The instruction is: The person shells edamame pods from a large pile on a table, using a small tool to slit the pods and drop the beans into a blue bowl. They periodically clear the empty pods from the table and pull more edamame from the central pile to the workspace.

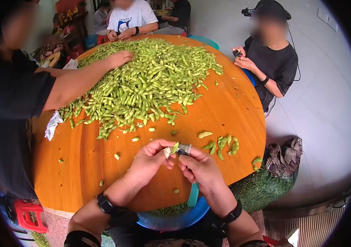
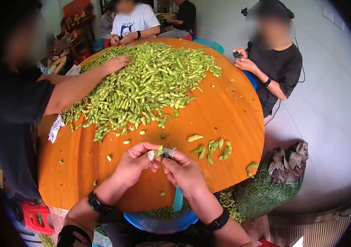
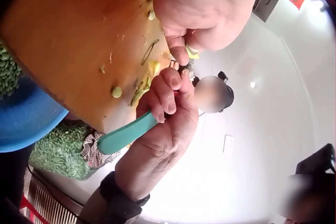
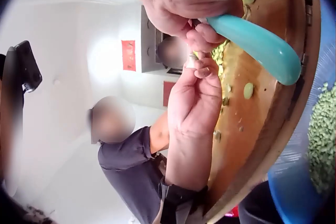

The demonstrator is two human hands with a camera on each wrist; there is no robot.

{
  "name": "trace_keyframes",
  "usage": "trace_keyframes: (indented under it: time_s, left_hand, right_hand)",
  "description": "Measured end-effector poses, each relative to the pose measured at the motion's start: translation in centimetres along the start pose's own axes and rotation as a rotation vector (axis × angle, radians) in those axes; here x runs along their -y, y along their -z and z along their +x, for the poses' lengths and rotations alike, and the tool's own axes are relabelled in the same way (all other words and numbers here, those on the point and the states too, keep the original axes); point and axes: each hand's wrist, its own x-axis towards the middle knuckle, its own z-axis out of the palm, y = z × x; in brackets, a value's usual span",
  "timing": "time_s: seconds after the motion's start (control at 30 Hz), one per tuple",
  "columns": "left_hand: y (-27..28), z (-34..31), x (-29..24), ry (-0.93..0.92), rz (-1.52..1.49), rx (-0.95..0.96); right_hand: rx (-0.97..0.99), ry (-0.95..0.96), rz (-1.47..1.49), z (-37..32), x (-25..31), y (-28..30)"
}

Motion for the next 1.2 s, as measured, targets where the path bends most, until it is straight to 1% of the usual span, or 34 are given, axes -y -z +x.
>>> trace_keyframes:
  time_s: [0.03,0.07,0.1,0.13,0.2,0.23,0.27,0.33,0.37,0.43,0.47,0.53,0.57,0.63,0.67,0.73,0.77,0.83,0.87,0.93,0.97,1.0,1.07,1.1,1.13,1.17,1.2]
  left_hand:
    - [-0.3,-0.2,0.1,0.001,0.001,0.001]
    - [-0.7,-0.7,0.1,-0.299,0.584,-0.067]
    - [-1.1,-1.0,-0.1,-0.601,1.166,-0.137]
    - [-1.4,-1.3,-0.5,-0.600,1.164,-0.138]
    - [-1.9,-1.8,-1.5,-0.447,1.235,-0.072]
    - [-1.7,-1.9,-1.7,-0.405,1.193,-0.067]
    - [-1.5,-1.8,-1.6,-0.404,1.189,-0.067]
    - [-0.9,-1.3,-0.9,-0.478,0.995,-0.004]
    - [-0.7,-1.2,-0.5,-0.476,0.991,-0.001]
    - [-0.4,-0.9,0.0,-0.317,0.666,0.053]
    - [-0.3,-0.8,0.1,-0.316,0.665,0.058]
    - [-0.4,-0.6,0.1,-0.190,0.362,0.058]
    - [-0.4,-0.5,-0.2,-0.189,0.361,0.061]
    - [-0.6,-0.4,-1.1,0.060,0.094,0.042]
    - [-0.6,-0.5,-1.0,0.062,0.094,0.044]
    - [-0.6,-0.3,-0.8,0.095,0.135,0.046]
    - [-0.6,-0.3,-0.7,0.093,0.136,0.046]
    - [-0.8,-0.5,-0.4,0.132,0.239,0.036]
    - [-0.7,-0.6,-0.3,0.127,0.243,0.026]
    - [-0.6,-0.5,0.2,0.084,0.586,0.031]
    - [-0.3,-0.3,1.8,-0.162,0.727,0.005]
    - [-2.0,-1.7,-1.3,-0.012,0.817,-0.003]
    - [-1.9,-2.7,-1.4,-0.071,1.090,0.006]
    - [-1.9,-2.9,-2.1,-0.076,1.096,-0.002]
    - [-1.9,-3.2,-2.8,-0.181,1.269,0.035]
    - [-1.8,-3.3,-3.4,-0.288,1.441,0.075]
    - [-1.4,-3.1,-3.9,-0.291,1.446,0.070]
  right_hand:
    - [0.013,-0.007,0.003,0.1,0.0,0.0]
    - [0.013,-0.006,0.004,0.1,-0.2,-0.3]
    - [-0.033,0.082,-0.138,0.0,-0.4,-0.7]
    - [-0.079,0.167,-0.280,-0.1,-0.7,-0.9]
    - [-0.061,0.150,-0.276,-0.4,-0.5,-1.0]
    - [-0.046,0.136,-0.269,-0.6,-0.4,-0.9]
    - [-0.048,0.134,-0.272,-0.7,-0.2,-0.8]
    - [-0.018,0.017,-0.122,-1.0,0.2,-0.5]
    - [-0.023,0.015,-0.123,-1.0,0.2,-0.4]
    - [-0.011,0.006,-0.037,-0.9,-0.1,-0.2]
    - [-0.015,0.007,-0.035,-0.9,-0.1,-0.3]
    - [-0.043,-0.047,-0.040,-0.9,0.1,-0.3]
    - [-0.047,-0.047,-0.040,-0.9,0.3,-0.2]
    - [-0.013,-0.052,-0.072,-1.0,0.6,0.0]
    - [-0.016,-0.052,-0.070,-1.1,0.5,-0.1]
    - [-0.069,0.016,-0.239,-1.3,0.5,-0.5]
    - [-0.069,0.018,-0.239,-1.2,-0.1,-0.5]
    - [-0.106,0.435,-0.521,-1.0,-2.1,-0.8]
    - [-0.095,0.439,-0.518,-1.1,-2.3,-0.9]
    - [-0.128,0.377,-0.566,-1.3,-2.2,-0.6]
    - [-0.139,0.324,-0.563,-1.7,-1.8,-0.4]
    - [-0.127,0.331,-0.563,-1.7,-1.5,0.0]
    - [-0.314,0.492,-0.599,-2.0,-0.9,1.1]
    - [-0.341,0.518,-0.774,-2.0,-0.4,2.8]
    - [-0.370,0.541,-0.951,-2.2,0.0,4.6]
    - [-0.398,0.561,-1.062,-2.5,0.6,5.5]
    - [-0.426,0.582,-1.172,-2.7,1.2,6.2]
